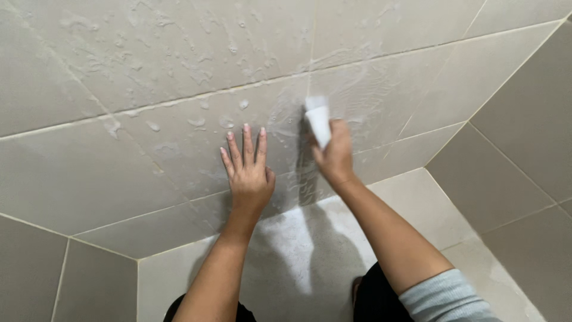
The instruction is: The person scrubs a tiled wall with a white brush, applying soapy water and moving the brush in circular and back-and-forth motions. The left hand rests on the wall for support while the right hand holds the brush.
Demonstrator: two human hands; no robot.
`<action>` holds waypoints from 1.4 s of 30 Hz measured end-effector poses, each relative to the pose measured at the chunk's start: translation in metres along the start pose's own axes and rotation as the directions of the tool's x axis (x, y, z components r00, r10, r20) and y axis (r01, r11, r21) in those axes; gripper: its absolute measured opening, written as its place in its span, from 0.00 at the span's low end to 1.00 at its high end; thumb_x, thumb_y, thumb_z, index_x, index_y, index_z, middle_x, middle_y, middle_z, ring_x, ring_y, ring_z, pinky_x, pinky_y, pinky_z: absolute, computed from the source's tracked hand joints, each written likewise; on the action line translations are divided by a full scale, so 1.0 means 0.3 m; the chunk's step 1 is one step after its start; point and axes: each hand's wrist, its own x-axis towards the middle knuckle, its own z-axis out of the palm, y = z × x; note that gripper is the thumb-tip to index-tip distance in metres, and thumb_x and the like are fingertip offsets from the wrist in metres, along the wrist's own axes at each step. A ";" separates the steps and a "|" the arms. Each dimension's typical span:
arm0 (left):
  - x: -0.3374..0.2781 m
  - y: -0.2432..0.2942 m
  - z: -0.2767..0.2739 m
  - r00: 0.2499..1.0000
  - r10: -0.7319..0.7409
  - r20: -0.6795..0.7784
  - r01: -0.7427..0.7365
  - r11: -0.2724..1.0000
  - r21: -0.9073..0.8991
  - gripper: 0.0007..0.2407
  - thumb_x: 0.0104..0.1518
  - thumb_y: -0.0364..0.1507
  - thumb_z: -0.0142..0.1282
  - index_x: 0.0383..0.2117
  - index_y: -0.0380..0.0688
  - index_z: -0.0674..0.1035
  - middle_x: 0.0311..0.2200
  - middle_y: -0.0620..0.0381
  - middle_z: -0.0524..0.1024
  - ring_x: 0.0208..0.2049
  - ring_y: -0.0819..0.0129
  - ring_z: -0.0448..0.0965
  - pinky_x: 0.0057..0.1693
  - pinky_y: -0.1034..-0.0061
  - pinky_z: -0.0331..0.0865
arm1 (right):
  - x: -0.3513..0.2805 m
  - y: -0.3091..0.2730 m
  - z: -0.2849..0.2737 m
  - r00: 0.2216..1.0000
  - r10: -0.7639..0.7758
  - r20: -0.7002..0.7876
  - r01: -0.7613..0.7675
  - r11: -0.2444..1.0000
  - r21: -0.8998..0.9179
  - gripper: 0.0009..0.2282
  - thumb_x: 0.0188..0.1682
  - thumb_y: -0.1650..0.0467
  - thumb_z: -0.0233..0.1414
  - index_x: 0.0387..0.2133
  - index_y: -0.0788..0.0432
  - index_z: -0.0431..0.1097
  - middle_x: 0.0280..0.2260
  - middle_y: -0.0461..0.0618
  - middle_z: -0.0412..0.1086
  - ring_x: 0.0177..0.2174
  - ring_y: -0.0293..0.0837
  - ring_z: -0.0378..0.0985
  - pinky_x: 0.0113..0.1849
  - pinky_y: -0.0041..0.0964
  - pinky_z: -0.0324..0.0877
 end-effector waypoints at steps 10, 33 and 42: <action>0.002 0.017 -0.020 0.999 0.011 -0.039 -0.011 1.000 -0.001 0.39 0.41 0.24 0.59 0.69 0.51 0.62 0.71 0.43 0.51 0.70 0.32 0.45 0.67 0.34 0.45 | 0.061 -0.119 -0.050 0.999 -0.017 -0.041 0.021 0.997 0.079 0.20 0.49 0.69 0.63 0.46 0.65 0.59 0.38 0.58 0.64 0.40 0.59 0.74 0.43 0.51 0.71; -0.008 0.018 0.009 0.998 0.046 -0.043 -0.044 0.998 0.036 0.39 0.40 0.24 0.57 0.68 0.52 0.64 0.71 0.47 0.54 0.69 0.36 0.51 0.67 0.37 0.49 | 0.070 -0.102 -0.044 0.995 0.036 -0.091 -0.024 0.991 0.132 0.19 0.49 0.70 0.62 0.46 0.63 0.59 0.38 0.58 0.65 0.41 0.60 0.74 0.43 0.52 0.70; -0.004 -0.130 -0.036 0.977 -0.213 0.001 0.213 0.977 -0.017 0.39 0.49 0.27 0.58 0.72 0.47 0.54 0.73 0.42 0.39 0.70 0.30 0.32 0.68 0.35 0.31 | 0.106 -0.150 -0.050 0.969 -0.244 -0.030 0.245 0.969 0.039 0.16 0.46 0.74 0.61 0.44 0.62 0.64 0.38 0.56 0.65 0.40 0.57 0.72 0.44 0.49 0.70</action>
